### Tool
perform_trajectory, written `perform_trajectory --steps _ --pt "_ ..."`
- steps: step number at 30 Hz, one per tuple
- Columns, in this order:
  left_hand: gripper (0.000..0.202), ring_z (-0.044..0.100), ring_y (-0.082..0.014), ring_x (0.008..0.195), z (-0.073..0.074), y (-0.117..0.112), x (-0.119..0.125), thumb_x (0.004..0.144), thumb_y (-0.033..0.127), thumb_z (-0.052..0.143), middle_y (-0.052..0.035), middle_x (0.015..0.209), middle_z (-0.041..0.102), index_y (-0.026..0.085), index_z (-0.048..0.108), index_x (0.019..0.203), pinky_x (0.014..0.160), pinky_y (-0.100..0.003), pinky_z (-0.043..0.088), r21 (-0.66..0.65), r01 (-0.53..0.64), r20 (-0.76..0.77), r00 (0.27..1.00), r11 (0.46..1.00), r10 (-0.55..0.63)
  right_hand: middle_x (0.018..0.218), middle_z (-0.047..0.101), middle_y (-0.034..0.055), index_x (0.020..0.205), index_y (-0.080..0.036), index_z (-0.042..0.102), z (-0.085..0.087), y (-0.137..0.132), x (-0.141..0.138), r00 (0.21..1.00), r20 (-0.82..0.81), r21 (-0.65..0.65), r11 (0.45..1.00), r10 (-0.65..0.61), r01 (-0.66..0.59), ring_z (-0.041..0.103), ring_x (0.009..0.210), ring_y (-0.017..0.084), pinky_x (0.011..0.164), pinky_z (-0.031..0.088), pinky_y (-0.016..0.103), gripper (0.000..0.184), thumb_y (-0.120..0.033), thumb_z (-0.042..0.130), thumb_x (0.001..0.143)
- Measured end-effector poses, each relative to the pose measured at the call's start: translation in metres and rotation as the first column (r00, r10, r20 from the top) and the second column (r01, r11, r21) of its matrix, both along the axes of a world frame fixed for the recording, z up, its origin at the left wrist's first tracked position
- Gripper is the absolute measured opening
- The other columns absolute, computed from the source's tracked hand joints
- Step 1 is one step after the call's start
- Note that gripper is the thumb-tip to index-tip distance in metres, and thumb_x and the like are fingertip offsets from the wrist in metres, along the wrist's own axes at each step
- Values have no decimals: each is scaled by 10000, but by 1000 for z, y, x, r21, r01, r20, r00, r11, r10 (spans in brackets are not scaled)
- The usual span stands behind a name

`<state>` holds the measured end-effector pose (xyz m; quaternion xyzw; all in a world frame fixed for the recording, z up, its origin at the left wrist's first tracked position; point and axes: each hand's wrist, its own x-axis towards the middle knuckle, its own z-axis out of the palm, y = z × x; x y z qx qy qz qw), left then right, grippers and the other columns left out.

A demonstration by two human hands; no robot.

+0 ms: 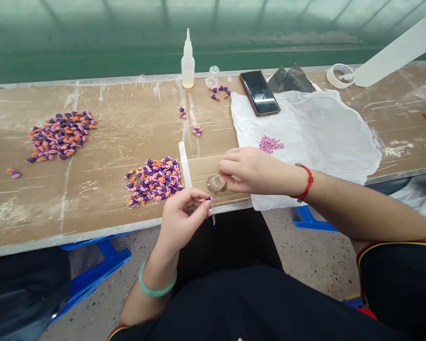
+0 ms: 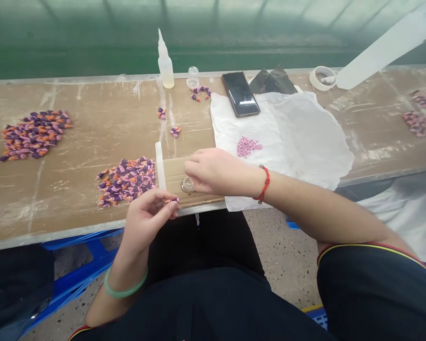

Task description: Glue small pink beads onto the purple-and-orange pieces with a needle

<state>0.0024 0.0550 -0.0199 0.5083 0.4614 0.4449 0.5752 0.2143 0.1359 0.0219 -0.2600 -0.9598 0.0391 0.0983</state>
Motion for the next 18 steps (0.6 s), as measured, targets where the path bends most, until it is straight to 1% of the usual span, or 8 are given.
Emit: perform_trajectory --steps 6,9,11,13,15,16,17,18 --pt "45 643 -105 502 0 0 1 773 189 728 11 597 666 161 694 783 505 -183 518 -11 -5 11 1000 1000 5 629 473 7 703 -203 444 2 3 -5 998 51 4 999 37 -37 409 598 163 582 274 278 181 -113 486 854" --pt "47 610 -96 489 0 0 1 768 192 737 6 602 664 161 702 771 482 -185 490 -5 -14 7 1000 1000 14 625 481 9 700 -206 443 2 4 -6 997 63 13 999 46 -47 415 595 166 570 262 287 181 -106 487 844" --pt "58 596 -94 501 1 0 2 754 197 756 -2 613 668 161 711 757 477 -185 478 -2 -34 6 999 999 34 620 482 8 691 -207 441 1 4 -6 998 37 12 999 49 -49 419 592 163 565 264 288 189 -105 486 843" --pt "87 606 -97 527 2 1 3 729 210 787 -8 627 679 162 716 740 488 -184 485 -10 -73 33 997 997 74 613 482 3 679 -206 441 3 3 -5 999 -37 -20 999 34 -35 418 579 154 557 279 283 198 -110 484 847" --pt "137 623 -99 532 4 1 5 705 240 822 -14 646 701 164 711 732 482 -178 493 -54 -110 116 987 992 116 608 495 -8 680 -201 458 6 -1 -5 986 -169 -128 992 -18 -4 431 560 136 541 313 264 186 -116 500 840" --pt "172 627 -97 518 6 1 6 695 261 840 -17 652 714 165 702 729 462 -171 487 -91 -116 175 976 989 130 611 517 -12 689 -197 477 8 -5 -6 967 -247 -219 976 -68 12 453 554 127 536 340 251 171 -121 514 837" --pt "209 631 -96 498 8 0 8 687 286 857 -21 657 727 164 692 728 434 -162 472 -133 -108 236 962 985 137 622 550 -11 704 -192 501 11 -11 -7 937 -320 -334 942 -139 26 492 558 122 536 376 238 152 -126 530 838" --pt "245 634 -97 479 11 -1 9 683 311 871 -26 660 739 164 680 727 402 -153 450 -170 -92 295 945 981 140 649 598 -3 724 -188 526 13 -17 -9 897 -380 -460 888 -228 31 548 582 123 549 421 229 132 -130 544 841"
